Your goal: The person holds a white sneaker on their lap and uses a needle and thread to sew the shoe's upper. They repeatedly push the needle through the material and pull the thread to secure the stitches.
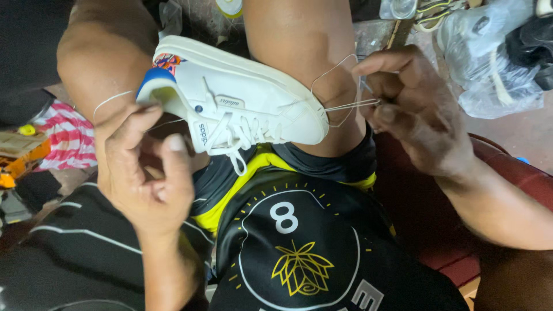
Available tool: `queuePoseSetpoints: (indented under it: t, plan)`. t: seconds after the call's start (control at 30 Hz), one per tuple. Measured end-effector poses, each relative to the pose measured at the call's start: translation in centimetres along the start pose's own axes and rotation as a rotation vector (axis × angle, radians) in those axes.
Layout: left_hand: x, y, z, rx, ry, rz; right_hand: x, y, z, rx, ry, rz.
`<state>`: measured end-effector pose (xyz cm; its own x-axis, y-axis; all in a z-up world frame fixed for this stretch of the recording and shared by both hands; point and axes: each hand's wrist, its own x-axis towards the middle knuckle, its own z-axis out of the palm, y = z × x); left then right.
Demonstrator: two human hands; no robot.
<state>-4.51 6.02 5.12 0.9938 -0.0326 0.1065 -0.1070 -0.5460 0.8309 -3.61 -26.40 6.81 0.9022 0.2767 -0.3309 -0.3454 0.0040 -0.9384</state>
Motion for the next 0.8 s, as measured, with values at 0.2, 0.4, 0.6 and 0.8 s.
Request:
queuePoseSetpoints:
  t: [0.2,0.4,0.6,0.8]
  plan:
    - [-1.7,-2.9,-0.1,0.36,-0.127,0.121,0.4,2.0,3.1,-0.447,-0.054,-0.13]
    - [-4.7,-9.1,-1.1,0.094,0.139,-0.087,0.8,4.5,4.0,-0.587,0.116,-0.137]
    - [-4.1,-18.8,-9.4,0.491,0.521,-0.199,1.1,5.6,3.3,-0.329,0.122,-0.077]
    - [-2.3,-12.7,-7.0,0.551,0.451,0.044,1.4,5.0,3.1,-0.455,0.08,-0.119]
